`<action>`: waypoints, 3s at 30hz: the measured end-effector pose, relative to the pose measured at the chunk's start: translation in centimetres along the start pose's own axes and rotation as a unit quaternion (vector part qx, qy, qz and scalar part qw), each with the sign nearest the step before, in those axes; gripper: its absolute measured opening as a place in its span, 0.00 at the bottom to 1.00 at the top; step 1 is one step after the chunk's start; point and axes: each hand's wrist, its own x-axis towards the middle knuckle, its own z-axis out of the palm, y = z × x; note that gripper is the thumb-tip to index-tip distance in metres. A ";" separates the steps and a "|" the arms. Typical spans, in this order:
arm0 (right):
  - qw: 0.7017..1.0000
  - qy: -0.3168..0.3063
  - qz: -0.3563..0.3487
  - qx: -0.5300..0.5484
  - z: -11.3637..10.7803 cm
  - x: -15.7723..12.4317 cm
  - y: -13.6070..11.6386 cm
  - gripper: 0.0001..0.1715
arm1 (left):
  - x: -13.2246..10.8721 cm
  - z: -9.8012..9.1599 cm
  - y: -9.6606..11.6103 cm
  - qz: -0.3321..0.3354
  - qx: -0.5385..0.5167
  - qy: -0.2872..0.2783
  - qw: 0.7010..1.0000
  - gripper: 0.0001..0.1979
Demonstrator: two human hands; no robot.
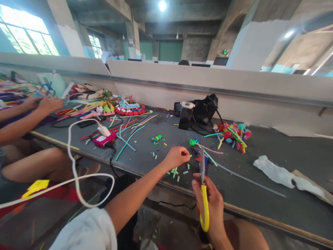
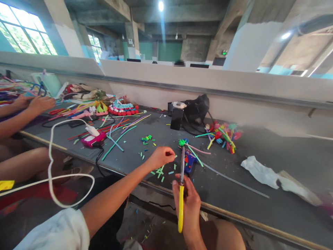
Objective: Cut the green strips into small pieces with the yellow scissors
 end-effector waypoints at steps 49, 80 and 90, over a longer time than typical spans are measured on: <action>0.956 -0.072 -0.137 -0.248 2.0 -3.0 1.2 0.23 | -8.0 -2.0 3.7 -0.166 -0.531 0.230 0.799 0.06; 0.997 0.012 0.047 0.065 0.0 -0.7 -1.7 0.19 | -9.7 -0.9 4.8 0.011 -0.154 -0.001 0.988 0.05; 0.999 -0.045 -0.022 -0.001 0.1 -0.8 -0.8 0.17 | -9.4 -2.0 3.6 -0.176 -0.354 -0.165 0.903 0.07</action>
